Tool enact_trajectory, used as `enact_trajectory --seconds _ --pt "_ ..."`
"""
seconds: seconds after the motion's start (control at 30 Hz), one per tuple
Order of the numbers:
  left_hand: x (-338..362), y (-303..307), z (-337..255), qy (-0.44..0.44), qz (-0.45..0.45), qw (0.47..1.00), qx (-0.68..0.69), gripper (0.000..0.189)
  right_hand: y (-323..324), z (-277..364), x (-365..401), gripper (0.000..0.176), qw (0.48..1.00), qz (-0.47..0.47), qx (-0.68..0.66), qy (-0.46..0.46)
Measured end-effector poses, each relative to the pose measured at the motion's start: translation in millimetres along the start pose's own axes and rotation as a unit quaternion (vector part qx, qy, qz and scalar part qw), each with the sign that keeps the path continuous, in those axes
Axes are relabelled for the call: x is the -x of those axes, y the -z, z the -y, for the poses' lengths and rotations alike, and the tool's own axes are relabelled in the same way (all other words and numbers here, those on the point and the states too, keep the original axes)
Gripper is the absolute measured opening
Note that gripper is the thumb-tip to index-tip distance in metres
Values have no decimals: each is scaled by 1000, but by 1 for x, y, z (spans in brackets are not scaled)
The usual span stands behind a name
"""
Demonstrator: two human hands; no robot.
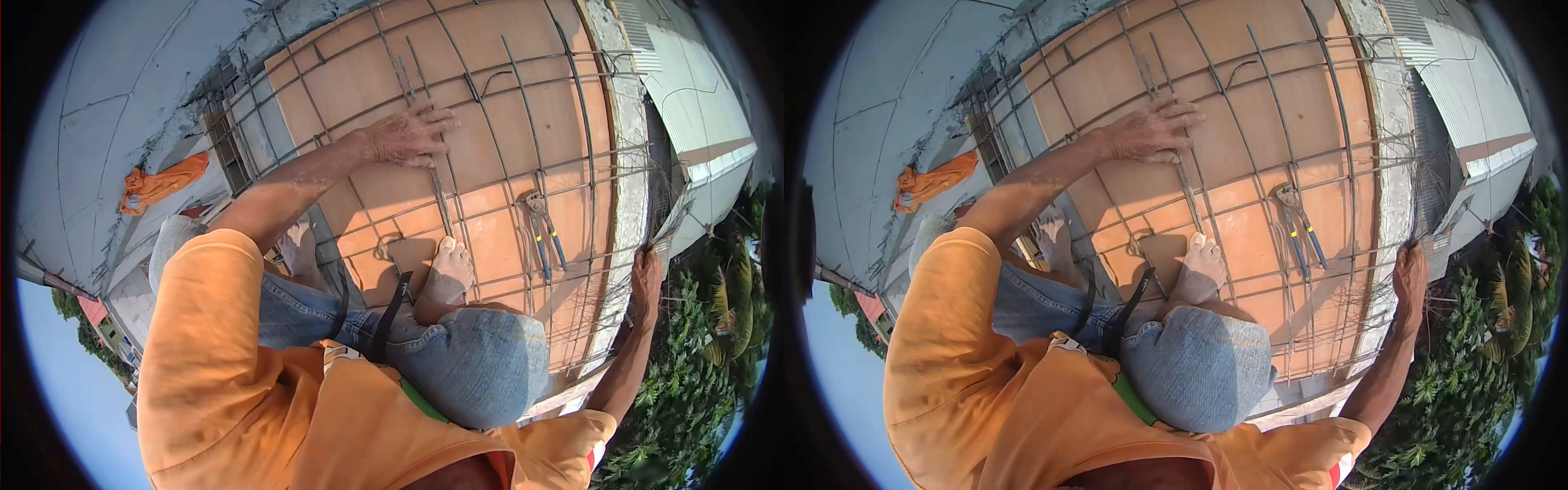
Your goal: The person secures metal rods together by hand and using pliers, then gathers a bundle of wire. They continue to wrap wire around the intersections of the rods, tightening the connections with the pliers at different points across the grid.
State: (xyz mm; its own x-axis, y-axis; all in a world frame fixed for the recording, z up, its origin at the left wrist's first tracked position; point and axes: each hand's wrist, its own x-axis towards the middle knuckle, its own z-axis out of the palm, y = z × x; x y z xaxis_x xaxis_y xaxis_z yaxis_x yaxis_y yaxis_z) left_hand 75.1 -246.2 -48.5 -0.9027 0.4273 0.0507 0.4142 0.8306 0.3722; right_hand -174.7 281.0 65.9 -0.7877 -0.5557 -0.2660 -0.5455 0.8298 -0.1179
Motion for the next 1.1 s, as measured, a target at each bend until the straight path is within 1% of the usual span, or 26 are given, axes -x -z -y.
enact_trajectory --seconds 0.07,0.1,0.17,0.2,0.27,0.33,0.4,0.47,0.53,0.57,0.63,0.73,0.87,1.03,1.1 --pt "1 -4 -5 -17 23 1000 6 36 20 5 1 30 996 -12 5 -84" --pt "-1 -5 -7 -38 26 999 12 36 25 3 4 30 995 -21 4 -97" --pt "-7 -4 -12 15 12 999 38 29 37 2 10 31 991 -21 2 -133" --pt "-10 -4 -15 -10 20 999 50 29 43 8 16 32 987 -11 0 -159" --pt "-21 -4 -15 19 99 995 22 25 51 26 28 33 978 -32 2 -208" --pt "-27 -6 -15 -2 63 998 9 21 53 21 37 35 972 -13 34 -231" --pt "-41 11 -18 -10 67 996 55 20 51 24 55 37 973 -115 3 -200" --pt "-56 28 -22 -15 47 996 76 18 53 20 72 37 965 -122 11 -230" --pt "-71 42 -27 -35 36 995 81 14 52 9 87 39 964 -160 26 -211" --pt "-78 49 -27 -42 47 995 80 12 57 22 96 39 961 -148 35 -232" --pt "-88 50 -23 -60 59 993 89 11 64 47 100 13 917 -211 -85 -327" --pt "-95 43 -12 -70 53 992 87 10 76 47 110 13 924 -206 -64 -315" --pt "-89 21 -2 -53 81 992 84 11 78 49 120 14 930 -187 -57 -311" --pt "-85 10 -3 -52 82 993 70 17 68 50 109 14 942 -155 -54 -294" --pt "-82 12 -9 -70 80 994 36 18 60 49 96 15 946 -140 -67 -285"
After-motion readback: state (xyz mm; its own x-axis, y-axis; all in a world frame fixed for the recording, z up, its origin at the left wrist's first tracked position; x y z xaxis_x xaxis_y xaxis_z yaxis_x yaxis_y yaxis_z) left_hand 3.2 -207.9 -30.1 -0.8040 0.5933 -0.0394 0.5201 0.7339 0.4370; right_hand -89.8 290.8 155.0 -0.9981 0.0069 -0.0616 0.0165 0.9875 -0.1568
